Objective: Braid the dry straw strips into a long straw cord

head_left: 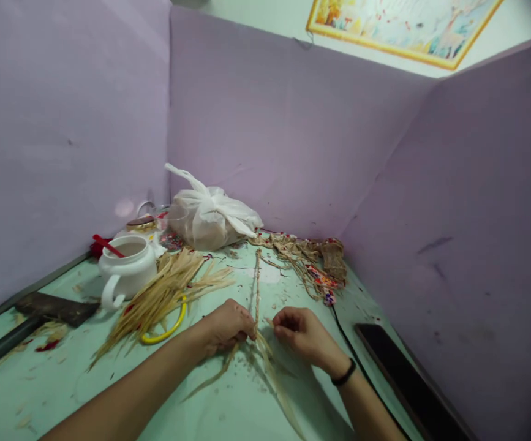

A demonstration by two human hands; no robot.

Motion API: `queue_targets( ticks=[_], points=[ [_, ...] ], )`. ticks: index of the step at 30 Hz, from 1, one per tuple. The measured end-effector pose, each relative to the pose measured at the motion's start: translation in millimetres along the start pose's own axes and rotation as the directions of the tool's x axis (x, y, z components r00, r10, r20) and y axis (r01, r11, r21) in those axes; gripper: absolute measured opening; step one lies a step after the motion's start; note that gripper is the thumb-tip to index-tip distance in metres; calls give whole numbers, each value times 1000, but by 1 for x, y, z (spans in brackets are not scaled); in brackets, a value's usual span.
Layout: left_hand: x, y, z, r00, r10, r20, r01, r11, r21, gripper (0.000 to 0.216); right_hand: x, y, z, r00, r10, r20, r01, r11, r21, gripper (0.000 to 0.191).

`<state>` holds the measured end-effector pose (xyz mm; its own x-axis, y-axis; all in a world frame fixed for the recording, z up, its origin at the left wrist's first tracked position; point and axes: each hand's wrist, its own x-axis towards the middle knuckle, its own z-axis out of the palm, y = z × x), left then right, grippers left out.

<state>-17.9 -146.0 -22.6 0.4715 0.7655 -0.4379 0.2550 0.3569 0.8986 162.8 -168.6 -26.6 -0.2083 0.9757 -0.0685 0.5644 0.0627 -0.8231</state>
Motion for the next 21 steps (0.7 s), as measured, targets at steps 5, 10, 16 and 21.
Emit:
queue_targets(
  ticks=[5,10,16,21],
  points=[
    [4,-2,-1,1000,3,18,-4,1000,25,12,-4,6,19,999,-15,-31,16,1000,21,16],
    [5,-3,-1,999,-11,48,9,999,35,16,-7,1,15,999,22,-36,-20,998,57,16],
    [3,-1,0,999,-21,42,20,999,44,16,-4,6,19,994,20,-106,-4,989,145,23],
    [3,1,0,999,-23,44,21,999,36,15,-4,7,25,987,-3,-158,7,1000,26,13]
  ],
)
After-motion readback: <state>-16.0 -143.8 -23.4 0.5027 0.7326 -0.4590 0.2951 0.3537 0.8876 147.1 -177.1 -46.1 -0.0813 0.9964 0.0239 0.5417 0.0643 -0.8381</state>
